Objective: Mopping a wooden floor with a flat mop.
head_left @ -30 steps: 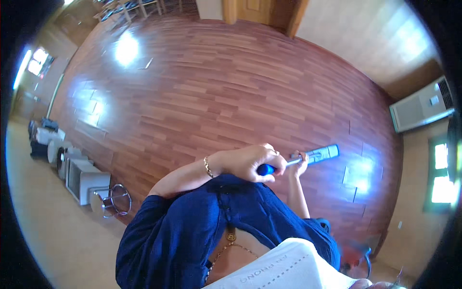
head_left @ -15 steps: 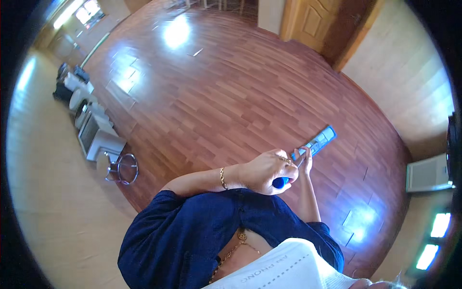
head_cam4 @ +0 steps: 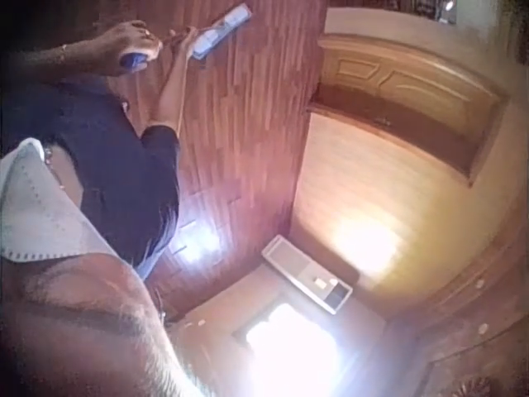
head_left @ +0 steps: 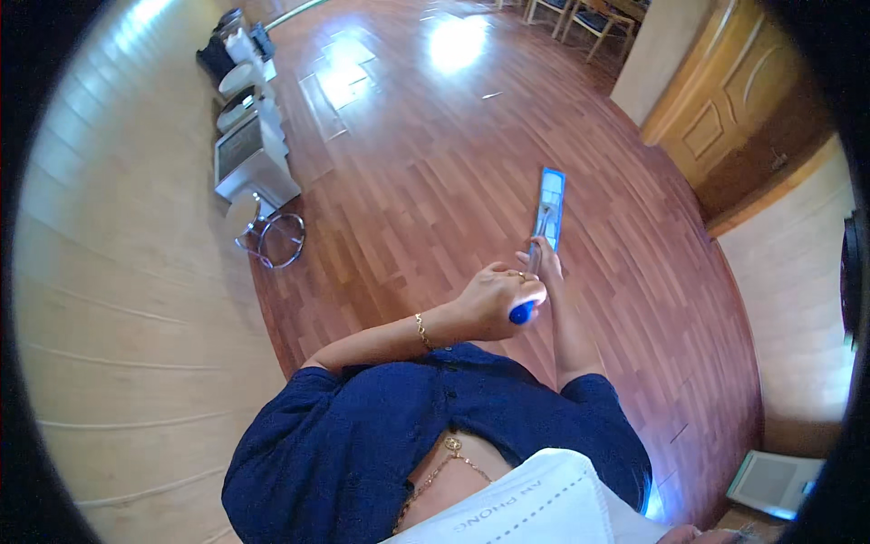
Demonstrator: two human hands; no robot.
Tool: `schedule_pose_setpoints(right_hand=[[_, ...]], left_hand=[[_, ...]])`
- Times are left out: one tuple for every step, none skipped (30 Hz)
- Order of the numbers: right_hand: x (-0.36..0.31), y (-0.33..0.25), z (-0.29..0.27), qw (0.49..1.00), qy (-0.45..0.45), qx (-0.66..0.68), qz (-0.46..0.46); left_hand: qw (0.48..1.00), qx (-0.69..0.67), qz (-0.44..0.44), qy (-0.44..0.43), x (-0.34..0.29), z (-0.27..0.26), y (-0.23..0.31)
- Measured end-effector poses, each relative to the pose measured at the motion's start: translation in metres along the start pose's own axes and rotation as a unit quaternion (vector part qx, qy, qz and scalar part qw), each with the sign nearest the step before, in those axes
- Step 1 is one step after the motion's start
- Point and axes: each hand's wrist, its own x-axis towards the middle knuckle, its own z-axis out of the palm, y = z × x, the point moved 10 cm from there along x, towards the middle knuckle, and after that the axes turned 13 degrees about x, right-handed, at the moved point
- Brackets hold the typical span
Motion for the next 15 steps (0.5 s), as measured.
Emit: schedule_pose_setpoints(right_hand=[[0.001,-0.011,0.041,0.979,0.014,0.156,0.134],[0.0,-0.008,0.074,0.915,0.04,0.301,0.265],[0.014,-0.013,0.082,0.943,-0.001,0.256,0.212],[0.017,-0.014,0.1,0.942,-0.016,0.256,0.217],[0.016,-0.017,0.119,0.937,-0.026,0.255,0.237],[0.014,-0.02,0.136,0.932,-0.036,0.254,0.257],[0.011,-0.016,0.141,0.928,-0.058,0.222,0.293],[0.012,-0.016,0.148,0.929,-0.067,0.214,0.296],[0.012,-0.014,0.156,0.929,-0.075,0.205,0.299],[0.005,-0.027,0.173,0.935,-0.12,0.195,0.271],[0.002,-0.02,0.183,0.932,-0.129,0.192,0.278],[0.003,-0.023,0.197,0.953,-0.175,0.113,0.219],[0.002,-0.028,0.213,0.962,-0.222,0.035,0.155],[-0.01,-0.053,0.228,0.956,-0.254,-0.145,0.024],[-0.013,-0.037,0.244,0.961,-0.262,-0.069,0.052]], left_hand=[[0.999,0.014,-0.029,0.022,-0.01,-0.015,-0.012],[0.999,0.021,-0.043,0.027,-0.019,-0.019,-0.02],[0.997,0.034,-0.051,0.037,-0.022,-0.02,-0.029],[0.995,0.053,-0.072,0.051,-0.031,-0.023,-0.041],[0.992,0.047,-0.089,0.079,-0.038,-0.031,-0.044],[0.991,0.05,-0.107,0.066,-0.046,-0.031,-0.048],[0.99,0.051,-0.121,0.055,-0.049,-0.03,-0.047],[0.988,0.066,-0.117,0.072,-0.052,-0.034,-0.044],[0.985,0.072,-0.132,0.079,-0.058,-0.039,-0.047],[0.982,0.081,-0.149,0.082,-0.064,-0.047,-0.046],[0.982,0.085,-0.153,0.077,-0.067,-0.055,-0.044],[0.98,0.086,-0.164,0.078,-0.073,-0.066,-0.043],[0.978,0.097,-0.164,0.081,-0.081,-0.08,-0.039],[0.978,0.106,-0.161,0.083,-0.089,-0.094,-0.036],[0.976,0.104,-0.167,0.093,-0.097,-0.107,-0.032]])
